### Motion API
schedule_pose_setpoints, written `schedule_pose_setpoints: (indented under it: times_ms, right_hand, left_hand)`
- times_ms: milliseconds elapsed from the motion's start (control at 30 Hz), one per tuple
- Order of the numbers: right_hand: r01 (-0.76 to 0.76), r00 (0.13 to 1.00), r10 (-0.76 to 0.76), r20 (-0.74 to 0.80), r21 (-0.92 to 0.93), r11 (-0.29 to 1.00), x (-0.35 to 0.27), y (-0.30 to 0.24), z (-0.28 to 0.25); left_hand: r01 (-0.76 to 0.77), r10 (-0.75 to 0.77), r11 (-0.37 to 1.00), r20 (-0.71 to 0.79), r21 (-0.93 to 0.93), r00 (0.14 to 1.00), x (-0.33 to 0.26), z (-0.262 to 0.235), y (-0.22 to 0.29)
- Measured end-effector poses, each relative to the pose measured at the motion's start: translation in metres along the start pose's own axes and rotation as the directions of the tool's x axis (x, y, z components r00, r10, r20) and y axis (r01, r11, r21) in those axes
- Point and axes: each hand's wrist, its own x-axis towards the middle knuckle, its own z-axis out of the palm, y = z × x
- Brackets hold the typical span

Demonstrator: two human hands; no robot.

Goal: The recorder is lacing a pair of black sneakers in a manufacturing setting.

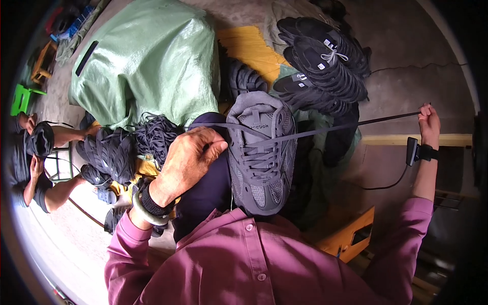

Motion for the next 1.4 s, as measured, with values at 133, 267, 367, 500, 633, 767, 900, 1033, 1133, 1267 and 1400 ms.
schedule_pose_setpoints:
  times_ms: [133,267,367,500,633,767,900,1033,1133,1267,1400]
  right_hand:
    - [0.086,0.923,-0.267,-0.277,-0.529,0.844,-0.027,0.063,0.096]
    - [0.057,0.949,-0.257,-0.183,-0.701,0.711,-0.072,0.116,0.18]
    - [0.101,0.994,-0.053,0.091,-0.678,0.728,-0.092,0.153,0.2]
    - [0.012,0.972,0.175,0.157,-0.777,0.63,-0.149,0.203,0.289]
    - [0.057,0.886,0.318,0.337,-0.76,0.647,-0.185,0.235,0.32]
    - [0.181,0.824,0.351,0.444,-0.794,0.58,-0.209,0.256,0.345]
    - [0.19,0.801,0.424,0.422,-0.852,0.489,-0.217,0.248,0.353]
    - [0.237,0.766,0.464,0.444,-0.867,0.439,-0.218,0.248,0.354]
    - [0.345,0.768,0.379,0.517,-0.831,0.436,-0.22,0.254,0.355]
    - [0.383,0.774,0.35,0.528,-0.83,0.407,-0.219,0.252,0.358]
    - [0.482,0.749,0.311,0.585,-0.803,0.349,-0.216,0.252,0.361]
  left_hand:
    - [0.108,-0.101,0.992,-0.1,0.064,0.99,0.002,-0.006,0.014]
    - [-0.131,0.16,0.964,-0.112,0.233,0.981,0.018,-0.002,0.0]
    - [-0.042,0.04,0.986,0.013,0.162,0.999,0.025,-0.007,0.007]
    - [0.173,-0.164,0.983,0.124,-0.061,0.979,0.024,-0.017,0.013]
    - [0.28,-0.248,0.934,0.164,-0.222,0.955,0.006,-0.028,0.005]
    - [0.298,-0.283,0.944,0.121,-0.14,0.952,-0.018,-0.032,-0.007]
    - [0.226,-0.247,0.953,0.089,0.199,0.965,-0.034,-0.042,-0.023]
    - [-0.08,0.031,0.795,0.092,0.602,0.995,-0.031,-0.055,-0.037]
    - [0.041,-0.034,0.937,-0.026,0.347,0.999,-0.003,-0.036,-0.006]
    - [-0.097,0.096,0.991,0.015,0.087,0.995,0.031,-0.011,0.027]
    - [-0.203,0.2,0.973,0.033,0.114,0.979,0.05,0.01,0.039]
